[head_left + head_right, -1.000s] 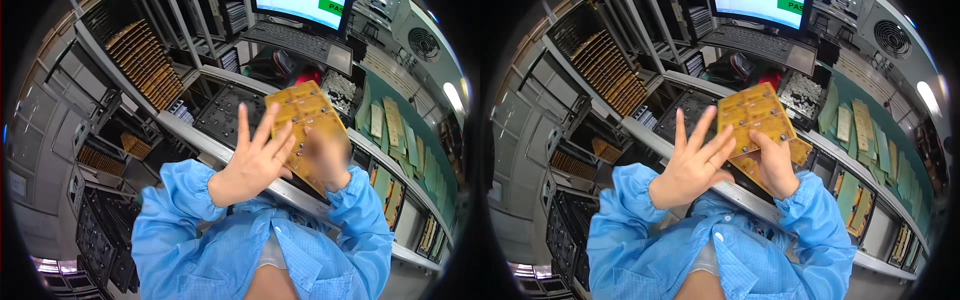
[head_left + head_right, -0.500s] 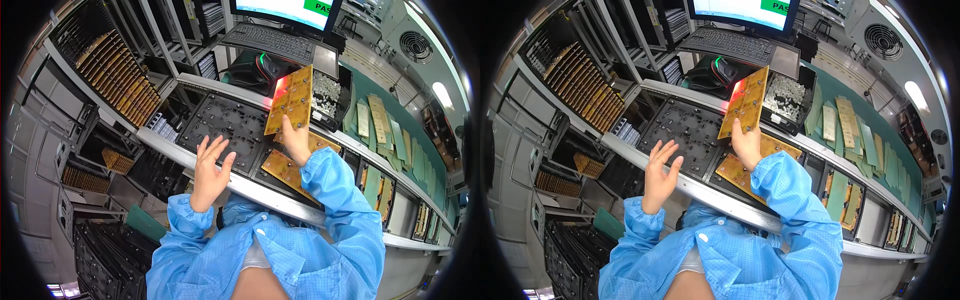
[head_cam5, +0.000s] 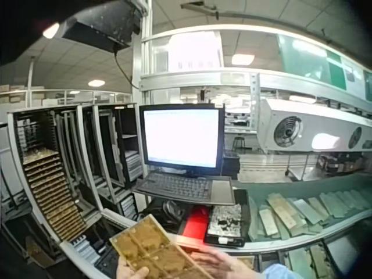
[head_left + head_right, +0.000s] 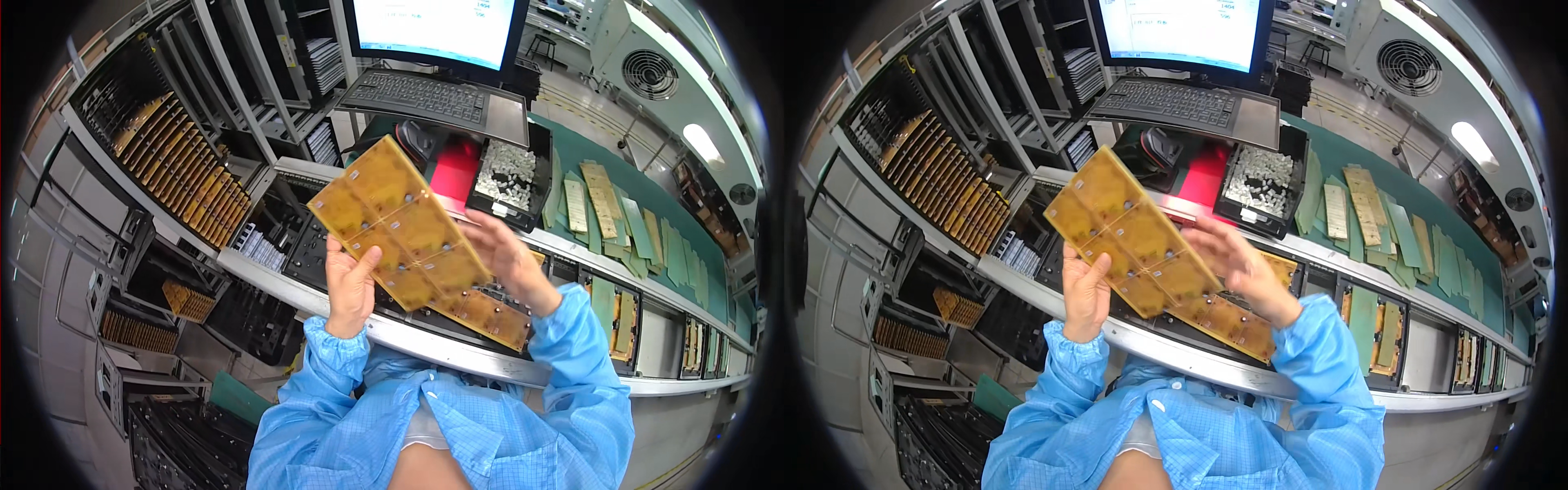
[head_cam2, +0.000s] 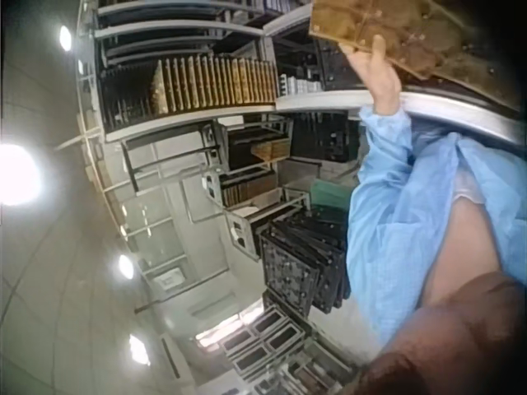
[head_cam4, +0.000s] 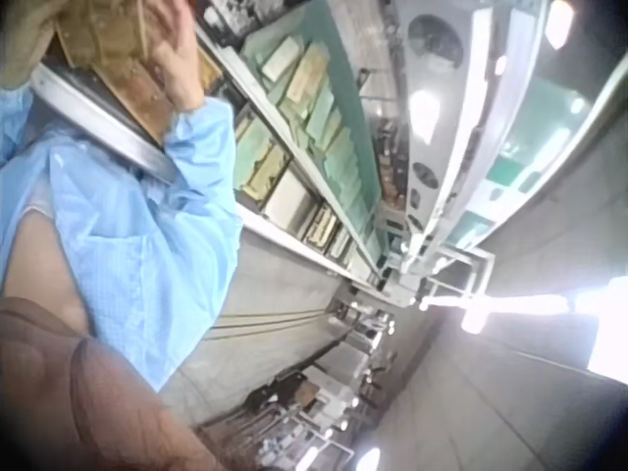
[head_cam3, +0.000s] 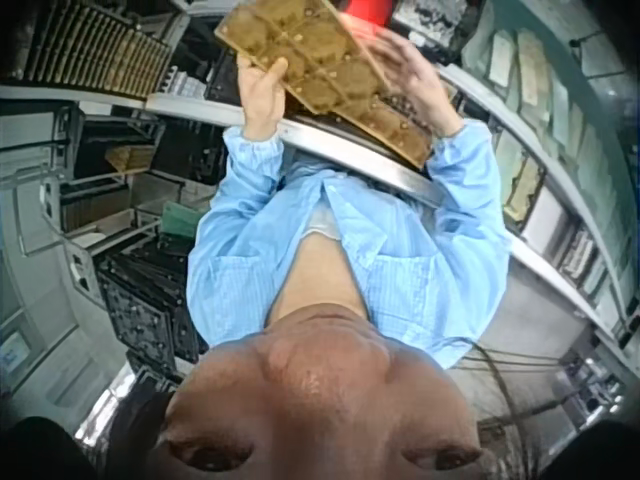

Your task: Assembling and inspecting circuit board components on a manufacturing line.

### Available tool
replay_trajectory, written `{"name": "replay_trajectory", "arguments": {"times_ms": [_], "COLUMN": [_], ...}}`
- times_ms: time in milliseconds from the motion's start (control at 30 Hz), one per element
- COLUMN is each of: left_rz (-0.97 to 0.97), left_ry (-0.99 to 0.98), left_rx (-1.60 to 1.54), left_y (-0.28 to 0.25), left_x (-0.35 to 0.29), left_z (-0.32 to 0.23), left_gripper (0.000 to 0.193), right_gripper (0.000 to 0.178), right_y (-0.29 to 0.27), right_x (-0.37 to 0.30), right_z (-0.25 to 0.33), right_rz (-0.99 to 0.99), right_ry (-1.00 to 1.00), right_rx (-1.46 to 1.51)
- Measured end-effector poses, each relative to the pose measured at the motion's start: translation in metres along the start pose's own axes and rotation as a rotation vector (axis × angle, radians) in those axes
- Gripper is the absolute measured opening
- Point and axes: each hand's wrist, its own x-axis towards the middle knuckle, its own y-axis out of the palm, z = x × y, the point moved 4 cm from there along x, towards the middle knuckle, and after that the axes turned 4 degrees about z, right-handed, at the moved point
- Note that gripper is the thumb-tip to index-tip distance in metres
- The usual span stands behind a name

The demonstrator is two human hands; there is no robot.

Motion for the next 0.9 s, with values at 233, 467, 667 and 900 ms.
{"name": "replay_trajectory", "arguments": {"times_ms": [233, 467, 667, 900], "left_rz": [-0.108, -0.467, -0.525, -0.599], "left_ry": [0.176, 0.326, 0.352, 0.23], "left_rx": [0.303, 0.371, 0.5, 0.376], "left_y": [0.006, -0.035, -0.04, -0.075], "left_x": [0.014, 0.039, 0.036, 0.008], "left_z": [0.011, -0.011, -0.013, -0.027], "left_gripper": [0.066, 0.066, 0.061, 0.051], "right_gripper": [0.044, 0.037, 0.034, 0.039], "right_y": [-0.005, 0.029, 0.031, -0.008], "right_x": [0.082, 0.138, 0.139, 0.156], "right_z": [-0.026, -0.057, -0.076, -0.05], "right_rz": [-0.289, -0.537, -0.558, -0.426], "right_ry": [-0.123, -0.187, -0.309, -0.279], "right_rx": [-0.816, -1.124, -1.205, -1.578]}}
